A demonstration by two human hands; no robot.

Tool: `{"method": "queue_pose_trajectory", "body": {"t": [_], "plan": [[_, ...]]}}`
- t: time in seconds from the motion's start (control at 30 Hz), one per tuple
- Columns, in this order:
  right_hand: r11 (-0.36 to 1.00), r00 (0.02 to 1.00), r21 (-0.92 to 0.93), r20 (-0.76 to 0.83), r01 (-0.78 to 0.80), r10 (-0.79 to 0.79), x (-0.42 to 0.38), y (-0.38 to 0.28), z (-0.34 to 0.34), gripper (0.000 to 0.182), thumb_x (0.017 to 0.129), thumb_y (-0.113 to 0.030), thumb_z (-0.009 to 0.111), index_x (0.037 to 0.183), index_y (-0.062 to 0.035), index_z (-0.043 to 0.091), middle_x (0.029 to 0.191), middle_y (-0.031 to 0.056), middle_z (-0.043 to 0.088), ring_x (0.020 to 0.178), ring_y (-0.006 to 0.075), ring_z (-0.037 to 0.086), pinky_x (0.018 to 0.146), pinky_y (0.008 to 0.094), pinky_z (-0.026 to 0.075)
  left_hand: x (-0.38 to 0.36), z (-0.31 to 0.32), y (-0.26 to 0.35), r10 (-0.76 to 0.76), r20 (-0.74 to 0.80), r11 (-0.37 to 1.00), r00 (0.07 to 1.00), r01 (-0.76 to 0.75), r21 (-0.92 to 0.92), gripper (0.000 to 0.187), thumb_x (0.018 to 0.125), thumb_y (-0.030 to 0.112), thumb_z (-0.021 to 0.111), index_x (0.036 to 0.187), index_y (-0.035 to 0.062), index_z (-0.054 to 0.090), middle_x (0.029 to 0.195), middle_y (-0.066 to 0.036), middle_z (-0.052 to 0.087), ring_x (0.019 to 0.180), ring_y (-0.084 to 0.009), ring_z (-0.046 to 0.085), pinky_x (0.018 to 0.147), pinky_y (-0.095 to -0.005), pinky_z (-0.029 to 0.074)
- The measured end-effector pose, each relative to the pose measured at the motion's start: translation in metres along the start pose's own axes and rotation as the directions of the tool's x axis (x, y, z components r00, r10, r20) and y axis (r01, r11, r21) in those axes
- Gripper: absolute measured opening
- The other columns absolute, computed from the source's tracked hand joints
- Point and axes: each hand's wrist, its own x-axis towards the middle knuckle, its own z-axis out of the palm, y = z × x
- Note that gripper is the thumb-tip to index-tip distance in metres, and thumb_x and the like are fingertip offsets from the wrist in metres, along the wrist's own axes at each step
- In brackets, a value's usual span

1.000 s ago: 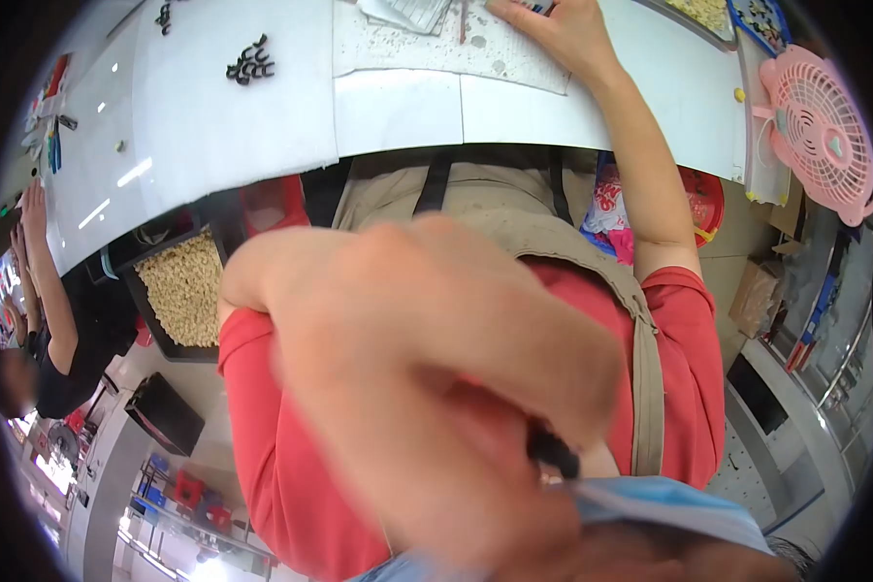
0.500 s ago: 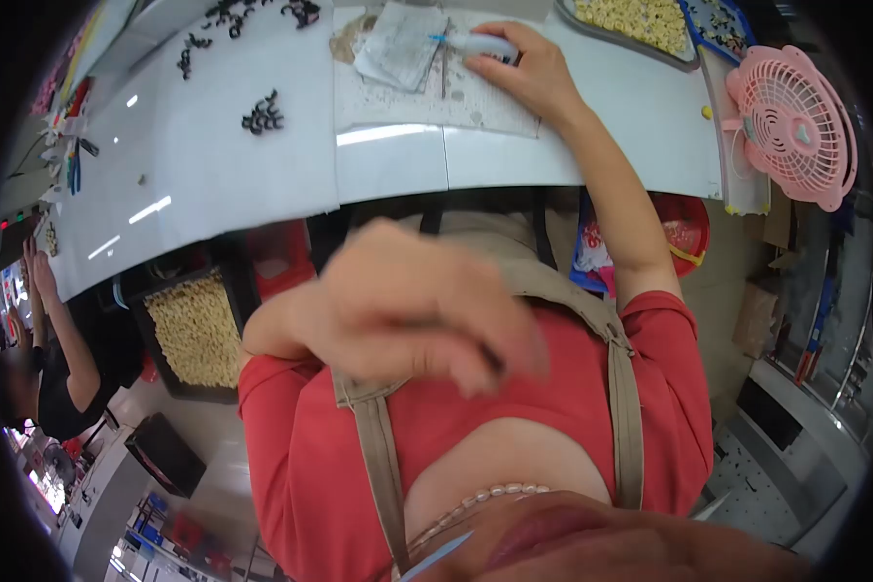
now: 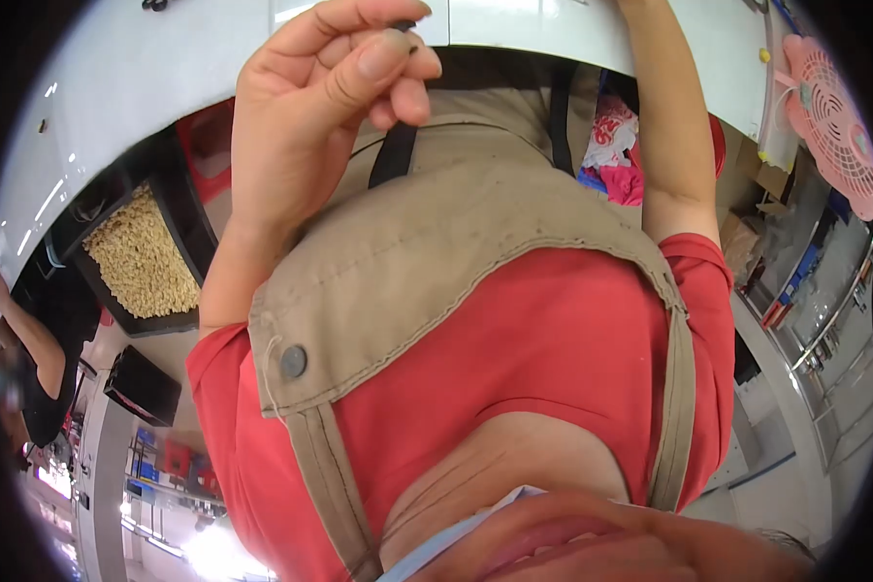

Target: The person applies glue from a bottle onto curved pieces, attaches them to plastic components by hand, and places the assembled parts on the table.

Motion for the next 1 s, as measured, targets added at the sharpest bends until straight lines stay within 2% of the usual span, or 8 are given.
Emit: {"method": "queue_pose_trajectory", "body": {"t": [0.07,0.2,0.3,0.43,0.63,0.77,0.87,1.0], "plan": [[0.999,1.0,0.029,0.008,-0.019,0.019,0.003,0.0,-0.003,0.026,0.072,-0.015,0.068,0.091,-0.0006,0.058,0.076,0.0041,0.06,0.068,0.0092,0.053,0.06,0.0224,0.044,0.003,0.009,-0.002,-0.028,-0.095,0.995,0.995,0.019,-0.094,0.026,0.082,0.004,0.056,0.106,-0.0046,0.053,0.087,-0.014,0.062,0.073,-0.0139,0.06,0.062,-0.0194,0.046],[0.999,0.996,0.041,-0.083,-0.026,0.029,0.011,0.004,-0.006,0.026,0.075,-0.013,0.066,0.096,-0.0022,0.054,0.077,0.0021,0.058,0.065,0.0056,0.051,0.057,0.0199,0.042,0.014,0.011,-0.003,-0.05,-0.218,0.998,0.975,0.058,0.029,0.025,0.08,0.002,0.058,0.103,-0.0044,0.054,0.087,-0.014,0.062,0.071,-0.0149,0.061,0.061,-0.0207,0.047],[0.937,0.976,0.326,-0.125,-0.127,0.176,0.012,0.004,-0.004,0.025,0.079,-0.012,0.062,0.098,-0.0026,0.05,0.079,0.0037,0.059,0.065,0.006,0.052,0.057,0.019,0.043,0.021,0.006,-0.002,-0.042,-0.155,0.997,0.987,0.031,-0.07,0.023,0.08,0.003,0.058,0.101,-0.0041,0.055,0.086,-0.014,0.062,0.07,-0.0151,0.061,0.059,-0.0205,0.046],[0.877,0.971,0.466,-0.135,-0.116,0.2,0.013,0.003,-0.009,0.016,0.078,-0.011,0.06,0.089,-0.0026,0.051,0.075,0.0061,0.06,0.061,0.0095,0.055,0.054,0.022,0.044,0.032,0.01,0.001,-0.039,-0.187,0.997,0.982,0.026,-0.07,0.026,0.079,0.003,0.06,0.104,-0.0029,0.053,0.088,-0.014,0.062,0.075,-0.0155,0.061,0.06,-0.0205,0.046],[0.825,0.973,0.534,-0.017,-0.186,0.23,-0.046,-0.026,-0.016,0.029,0.077,-0.024,0.064,0.094,-0.0021,0.056,0.079,0.005,0.059,0.069,0.0112,0.056,0.063,0.0231,0.044,0.036,0.015,-0.001,-0.023,-0.241,0.999,0.97,0.013,-0.043,0.028,0.078,0.003,0.061,0.105,-0.0021,0.052,0.091,-0.014,0.062,0.08,-0.0168,0.061,0.064,-0.0214,0.047],[0.707,0.937,0.673,-0.06,-0.216,0.344,-0.081,-0.027,-0.008,0.021,0.081,-0.021,0.061,0.088,-0.0016,0.054,0.069,0.0011,0.055,0.061,0.0043,0.048,0.056,0.0173,0.036,0.038,0.016,-0.007,-0.056,-0.226,0.998,0.973,0.048,-0.039,0.028,0.078,0.003,0.061,0.104,-0.002,0.053,0.09,-0.013,0.063,0.08,-0.0164,0.061,0.064,-0.0209,0.047],[0.708,0.933,0.696,-0.164,-0.12,0.319,-0.095,-0.025,-0.005,0.018,0.079,-0.017,0.062,0.084,-0.0017,0.053,0.067,-0.0001,0.054,0.06,0.0043,0.048,0.055,0.017,0.036,0.037,0.017,-0.011,-0.101,-0.202,0.995,0.974,0.103,-0.001,0.027,0.078,0.003,0.062,0.103,-0.002,0.054,0.089,-0.011,0.063,0.079,-0.0157,0.062,0.063,-0.0203,0.046],[0.93,0.934,0.365,-0.344,0.039,0.096,-0.101,-0.046,-0.007,0.017,0.074,-0.009,0.066,0.081,-0.0018,0.052,0.067,0.0016,0.056,0.057,0.0043,0.049,0.052,0.0177,0.039,0.036,0.023,-0.012,-0.112,-0.227,0.993,0.968,0.114,-0.002,0.027,0.077,0.002,0.063,0.101,-0.002,0.054,0.087,-0.01,0.064,0.077,-0.0147,0.062,0.062,-0.019,0.046]]}}
